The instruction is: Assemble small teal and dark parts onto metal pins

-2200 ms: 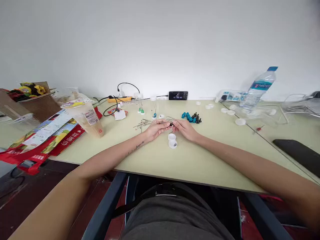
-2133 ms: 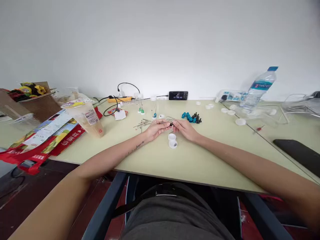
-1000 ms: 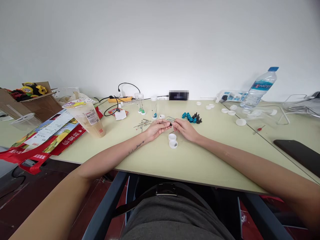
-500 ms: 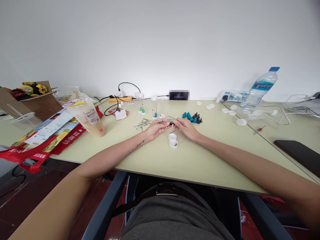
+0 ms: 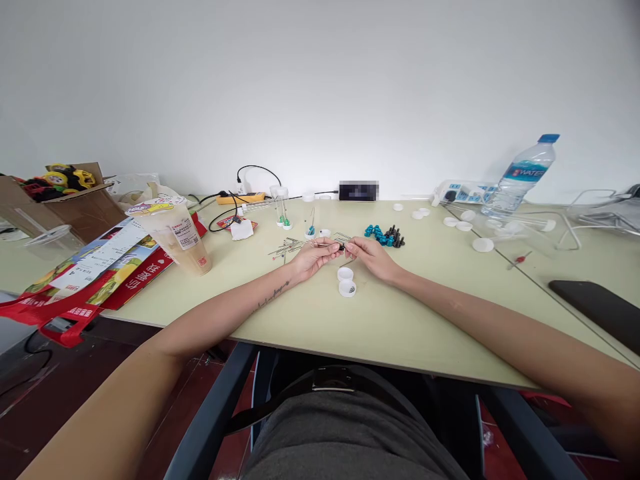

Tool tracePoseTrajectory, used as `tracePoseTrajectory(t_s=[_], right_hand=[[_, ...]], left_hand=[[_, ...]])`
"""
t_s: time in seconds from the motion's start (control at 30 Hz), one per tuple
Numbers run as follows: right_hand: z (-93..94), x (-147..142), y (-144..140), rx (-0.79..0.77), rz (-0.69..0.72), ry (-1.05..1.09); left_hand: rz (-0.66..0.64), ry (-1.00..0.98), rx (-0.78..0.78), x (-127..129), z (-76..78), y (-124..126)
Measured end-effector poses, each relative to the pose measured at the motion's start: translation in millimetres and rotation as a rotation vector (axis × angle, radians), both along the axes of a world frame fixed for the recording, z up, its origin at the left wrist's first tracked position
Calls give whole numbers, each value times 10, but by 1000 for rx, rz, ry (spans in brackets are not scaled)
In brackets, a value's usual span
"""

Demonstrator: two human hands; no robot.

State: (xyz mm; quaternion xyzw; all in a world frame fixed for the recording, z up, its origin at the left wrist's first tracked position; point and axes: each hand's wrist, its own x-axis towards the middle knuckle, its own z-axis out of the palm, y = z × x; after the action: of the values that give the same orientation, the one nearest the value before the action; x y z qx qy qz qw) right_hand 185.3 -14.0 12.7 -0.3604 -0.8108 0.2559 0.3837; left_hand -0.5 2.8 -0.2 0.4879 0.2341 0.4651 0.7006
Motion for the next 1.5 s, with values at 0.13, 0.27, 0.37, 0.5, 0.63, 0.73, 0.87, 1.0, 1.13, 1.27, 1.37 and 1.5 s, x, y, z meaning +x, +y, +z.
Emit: tracePoseTrajectory(t_s=[0.13, 0.27, 0.37, 0.5, 0.63, 0.73, 0.87, 1.0, 1.13, 1.27, 1.37, 1.5], right_hand=[[10, -11, -11, 35, -33, 26], [8, 0, -10, 19, 5, -26], [9, 6, -9, 21, -4, -52], [22, -9, -24, 52, -26, -35], [25, -25, -38, 63, -55, -15], [22, -23, -36, 52, -49, -2], [20, -13, -24, 37, -28, -18], [21, -12, -30, 94, -70, -39], [24, -16, -39, 131, -93, -25], [21, -8, -36, 94, -63, -65], [24, -3, -40, 79, -48, -86], [35, -14, -60, 131, -99, -70]], left_hand=[[20, -15, -11, -2, 2, 3], [-4, 7, 4, 4, 15, -18], [-22, 23, 10, 9, 34, -41], [-7, 14, 2, 13, 49, -46], [40, -4, -31, 17, 46, -36], [34, -10, -30, 18, 51, -41], [6, 4, -15, 19, 62, -55], [18, -1, -5, 15, 51, -45], [12, -11, -3, 6, 32, -26], [-35, -9, 8, 5, 23, -27], [-46, 1, 12, 9, 20, -31], [-26, -16, 4, 11, 18, -22]])
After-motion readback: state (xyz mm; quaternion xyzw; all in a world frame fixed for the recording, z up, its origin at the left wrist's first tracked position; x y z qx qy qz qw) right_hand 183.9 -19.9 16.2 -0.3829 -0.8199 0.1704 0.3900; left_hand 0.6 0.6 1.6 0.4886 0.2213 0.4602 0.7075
